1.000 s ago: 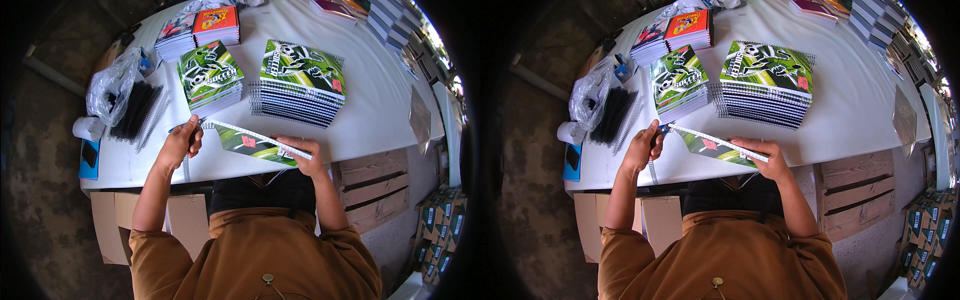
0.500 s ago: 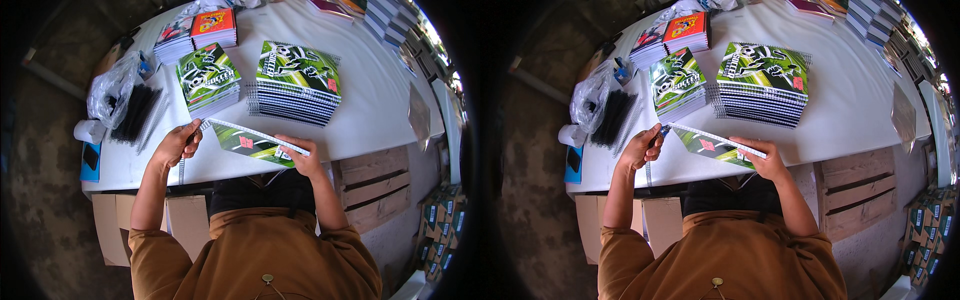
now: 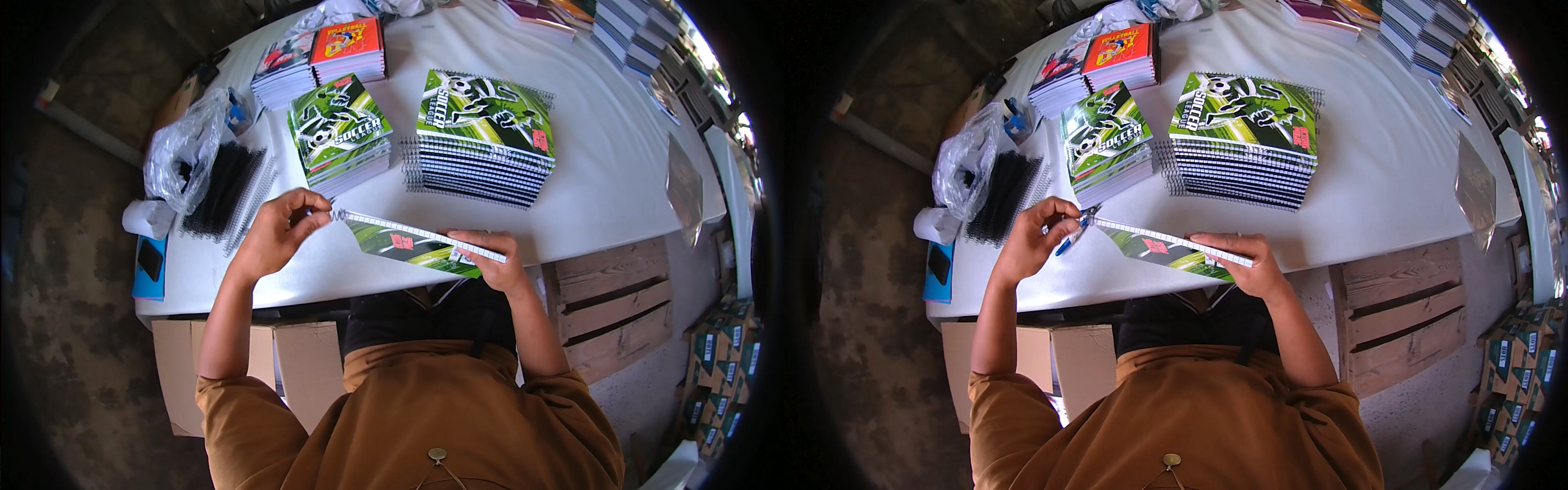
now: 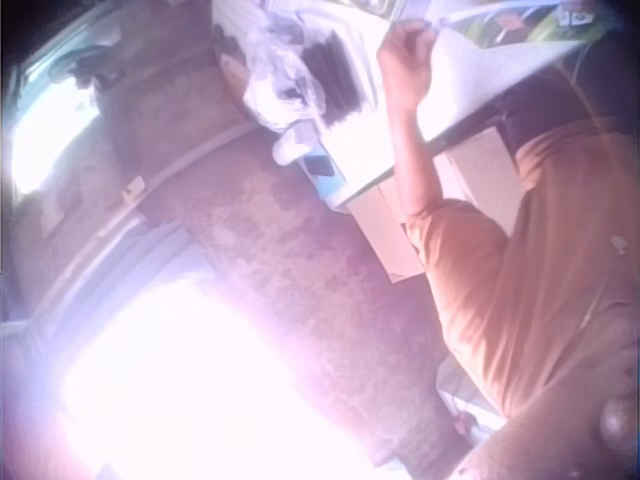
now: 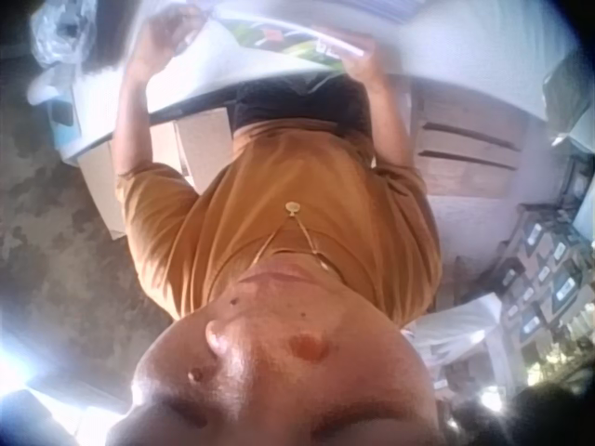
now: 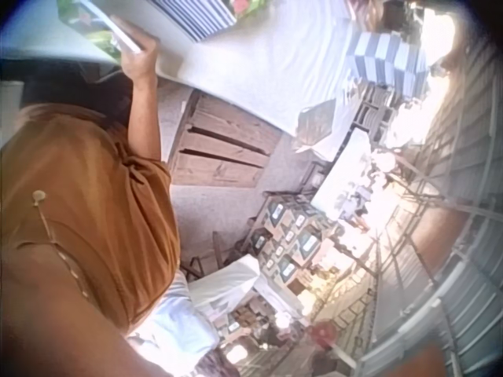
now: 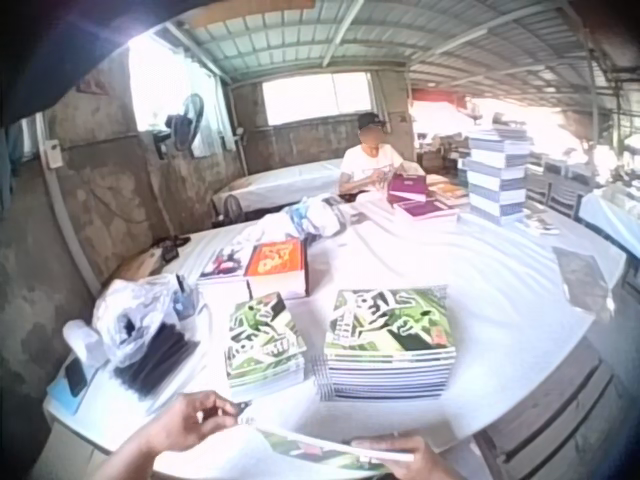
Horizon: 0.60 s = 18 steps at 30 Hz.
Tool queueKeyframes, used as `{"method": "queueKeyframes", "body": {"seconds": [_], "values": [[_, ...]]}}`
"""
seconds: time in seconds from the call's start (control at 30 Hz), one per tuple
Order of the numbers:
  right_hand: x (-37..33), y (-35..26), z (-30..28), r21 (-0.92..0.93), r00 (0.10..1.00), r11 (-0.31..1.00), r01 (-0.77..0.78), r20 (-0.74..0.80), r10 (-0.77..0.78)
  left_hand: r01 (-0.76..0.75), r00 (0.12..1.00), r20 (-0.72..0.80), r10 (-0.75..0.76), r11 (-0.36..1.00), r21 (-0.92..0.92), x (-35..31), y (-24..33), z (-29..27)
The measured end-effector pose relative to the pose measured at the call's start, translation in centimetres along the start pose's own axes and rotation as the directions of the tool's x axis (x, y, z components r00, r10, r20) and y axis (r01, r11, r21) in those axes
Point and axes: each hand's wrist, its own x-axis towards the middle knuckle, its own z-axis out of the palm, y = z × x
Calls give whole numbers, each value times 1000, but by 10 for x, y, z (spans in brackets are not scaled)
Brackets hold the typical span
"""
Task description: The person binds notebooks by threading plastic spirals through the punched edges of paper stacks and then stacking the completed notebooks on a table.
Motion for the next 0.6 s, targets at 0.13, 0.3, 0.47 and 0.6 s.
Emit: {"method": "queueKeyframes", "body": {"seconds": [0.13,0.3,0.47,0.6], "values": [[1,1,2,40,998,999,32,45,-33,107,991,90,-94,984,-143,-7,4,4],[3,-3,2,-7,994,997,73,81,-72,234,946,264,-186,959,-162,-3,10,-8],[0,-8,4,25,999,1000,-14,38,13,94,988,142,-56,957,-274,-2,-3,0],[-5,-3,6,29,994,994,-109,-6,109,25,997,79,-21,998,-59,2,15,2]]}}
